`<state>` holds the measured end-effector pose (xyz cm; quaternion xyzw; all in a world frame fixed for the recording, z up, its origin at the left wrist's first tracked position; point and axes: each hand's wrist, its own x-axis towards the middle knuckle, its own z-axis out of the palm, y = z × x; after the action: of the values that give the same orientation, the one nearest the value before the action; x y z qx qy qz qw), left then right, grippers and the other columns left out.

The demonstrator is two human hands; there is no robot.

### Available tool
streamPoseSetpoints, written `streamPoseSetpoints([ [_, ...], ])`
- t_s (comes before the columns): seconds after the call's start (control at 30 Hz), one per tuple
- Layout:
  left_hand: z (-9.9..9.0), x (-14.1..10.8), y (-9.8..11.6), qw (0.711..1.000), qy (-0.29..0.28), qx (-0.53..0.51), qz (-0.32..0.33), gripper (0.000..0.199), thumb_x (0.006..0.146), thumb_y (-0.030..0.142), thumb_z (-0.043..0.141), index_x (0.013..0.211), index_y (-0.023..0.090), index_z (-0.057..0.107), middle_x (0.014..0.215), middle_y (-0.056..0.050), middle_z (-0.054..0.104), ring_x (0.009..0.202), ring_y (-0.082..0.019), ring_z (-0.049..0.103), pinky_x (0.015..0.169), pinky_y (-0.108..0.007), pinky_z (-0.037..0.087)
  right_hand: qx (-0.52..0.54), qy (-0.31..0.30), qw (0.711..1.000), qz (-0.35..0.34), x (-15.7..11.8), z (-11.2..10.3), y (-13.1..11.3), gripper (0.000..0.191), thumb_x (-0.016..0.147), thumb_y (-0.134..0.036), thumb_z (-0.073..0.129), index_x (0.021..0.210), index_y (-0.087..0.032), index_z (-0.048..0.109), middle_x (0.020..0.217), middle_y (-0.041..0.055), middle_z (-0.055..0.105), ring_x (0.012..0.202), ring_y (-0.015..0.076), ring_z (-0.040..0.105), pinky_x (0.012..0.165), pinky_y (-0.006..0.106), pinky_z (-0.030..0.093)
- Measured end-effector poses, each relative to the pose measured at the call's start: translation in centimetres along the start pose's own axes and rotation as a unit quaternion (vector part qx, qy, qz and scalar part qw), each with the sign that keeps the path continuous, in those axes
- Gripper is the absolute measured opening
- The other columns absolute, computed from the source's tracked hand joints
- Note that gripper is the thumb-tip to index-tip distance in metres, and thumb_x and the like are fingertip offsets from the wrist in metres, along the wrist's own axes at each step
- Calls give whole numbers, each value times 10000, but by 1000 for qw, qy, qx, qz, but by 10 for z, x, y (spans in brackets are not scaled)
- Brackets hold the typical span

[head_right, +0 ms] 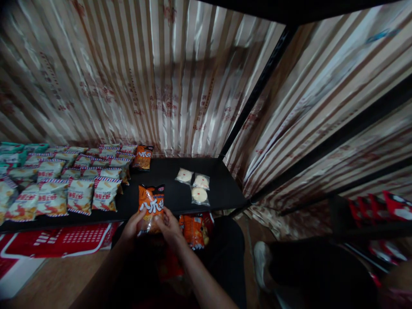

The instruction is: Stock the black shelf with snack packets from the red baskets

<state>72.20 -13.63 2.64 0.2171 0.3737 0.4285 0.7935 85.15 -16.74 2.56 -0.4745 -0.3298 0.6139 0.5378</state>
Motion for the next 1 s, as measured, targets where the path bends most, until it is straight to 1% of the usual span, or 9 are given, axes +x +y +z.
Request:
streamPoseSetpoints([
  [0.1, -1, 1, 2, 1000, -12, 16, -12, 470, 685, 447, 664, 1013, 113, 631, 892, -132, 706, 822, -278, 673, 724, -384, 536, 10, -38, 999, 17, -2, 2, -9, 533, 656, -423, 719, 1114, -213, 544, 921, 33, 702, 829, 211, 670, 830, 380, 489],
  [0.17, 0, 3, 3, 999, -12, 38, -9, 481, 679, 469, 658, 1007, 118, 633, 877, -123, 708, 802, -274, 675, 720, -383, 534, 13, -42, 999, 12, -1, 4, -11, 507, 660, -415, 715, 1093, -211, 550, 906, 24, 700, 804, 205, 669, 804, 365, 496],
  [0.23, 0, 5, 4, 997, 8, 73, 12, 499, 662, 481, 672, 1015, 132, 624, 895, -109, 707, 807, -263, 674, 733, -369, 529, 18, -32, 999, 3, 0, 5, -11, 472, 650, -415, 716, 1047, -209, 564, 889, 18, 696, 793, 210, 666, 784, 361, 501],
  [0.33, 2, 9, 7, 990, 55, 123, 39, 550, 628, 496, 703, 1040, 150, 592, 960, -101, 697, 847, -248, 667, 752, -344, 521, 23, -6, 1000, -9, 4, 5, -6, 450, 633, -415, 719, 1001, -209, 562, 840, 10, 690, 758, 212, 662, 751, 356, 508],
  [0.43, 2, 10, 9, 987, 72, 136, 45, 609, 595, 504, 728, 1062, 148, 569, 1019, -111, 680, 915, -257, 649, 793, -350, 511, 27, 31, 999, -24, 10, 3, -1, 476, 616, -388, 731, 1012, -205, 540, 819, 11, 685, 730, 203, 655, 711, 332, 510],
  [0.53, 1, 9, 7, 987, 71, 138, 48, 644, 580, 472, 755, 1092, 140, 552, 1052, -121, 669, 988, -275, 622, 861, -374, 486, 32, 61, 997, -31, 17, 1, -1, 491, 602, -369, 739, 1012, -200, 527, 819, 11, 681, 716, 189, 648, 690, 307, 505],
  [0.6, -1, 6, 4, 987, 63, 143, 42, 668, 587, 449, 760, 1128, 134, 528, 1082, -129, 658, 1023, -279, 607, 898, -382, 466, 37, 66, 997, -30, 22, 0, -3, 497, 599, -364, 740, 1015, -202, 521, 826, 11, 680, 712, 183, 646, 694, 303, 502],
  [0.77, -5, -1, -1, 984, 11, 173, 26, 728, 603, 389, 752, 1220, 140, 458, 1180, -132, 613, 1061, -277, 588, 918, -388, 455, 31, 84, 996, -29, 31, 1, -8, 497, 599, -368, 739, 1012, -192, 525, 824, 13, 681, 715, 173, 644, 690, 280, 493],
  [1.0, -11, 2, 4, 959, 22, 273, 69, 721, 613, 343, 686, 1253, 113, 447, 1148, -119, 632, 1053, -281, 586, 912, -406, 453, 21, 77, 997, -21, 38, 4, -8, 491, 594, -367, 742, 1003, -192, 533, 845, 24, 689, 735, 189, 652, 694, 304, 503],
])
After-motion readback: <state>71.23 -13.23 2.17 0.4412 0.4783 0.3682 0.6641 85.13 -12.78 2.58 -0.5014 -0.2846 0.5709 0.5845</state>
